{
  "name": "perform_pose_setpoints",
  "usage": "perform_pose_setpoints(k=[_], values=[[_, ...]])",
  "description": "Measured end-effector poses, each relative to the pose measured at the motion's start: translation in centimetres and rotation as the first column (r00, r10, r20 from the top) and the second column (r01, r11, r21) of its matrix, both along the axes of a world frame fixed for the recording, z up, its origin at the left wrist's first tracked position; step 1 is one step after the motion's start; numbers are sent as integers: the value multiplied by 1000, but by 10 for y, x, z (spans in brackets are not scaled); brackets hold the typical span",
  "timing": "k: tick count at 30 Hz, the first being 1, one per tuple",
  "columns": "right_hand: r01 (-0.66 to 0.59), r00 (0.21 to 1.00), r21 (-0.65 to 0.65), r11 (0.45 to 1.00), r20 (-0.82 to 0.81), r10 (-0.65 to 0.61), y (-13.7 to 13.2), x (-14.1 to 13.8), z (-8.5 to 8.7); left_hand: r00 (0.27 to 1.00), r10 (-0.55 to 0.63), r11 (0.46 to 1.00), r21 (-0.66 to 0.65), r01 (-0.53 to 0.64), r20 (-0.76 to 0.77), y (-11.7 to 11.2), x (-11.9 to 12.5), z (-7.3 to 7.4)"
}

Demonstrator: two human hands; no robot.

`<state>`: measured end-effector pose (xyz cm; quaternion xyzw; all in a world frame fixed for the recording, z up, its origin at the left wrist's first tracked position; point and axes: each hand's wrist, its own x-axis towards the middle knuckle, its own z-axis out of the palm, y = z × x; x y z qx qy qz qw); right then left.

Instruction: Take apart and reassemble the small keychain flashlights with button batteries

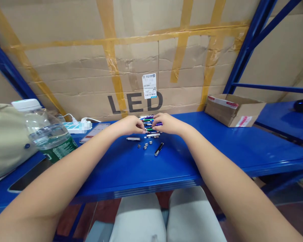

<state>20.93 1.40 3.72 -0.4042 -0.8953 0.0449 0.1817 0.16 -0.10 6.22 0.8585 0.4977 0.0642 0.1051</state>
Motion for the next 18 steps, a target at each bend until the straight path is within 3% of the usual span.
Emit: perform_pose_setpoints(k=[3,8,13,18], values=[[53,998,-50,997,43,-51,3,8,0,986,-32,991,125,53,-162,27,2,-6],[75,991,-112,991,114,-62,10,8,-8,953,-101,989,78,129,-285,52,4,-25],[82,986,-114,990,153,-64,15,3,-14,950,-67,982,149,118,-305,43,-7,-19],[119,992,-65,991,39,-117,14,9,-9,988,-50,986,148,71,-144,16,-18,-6]])
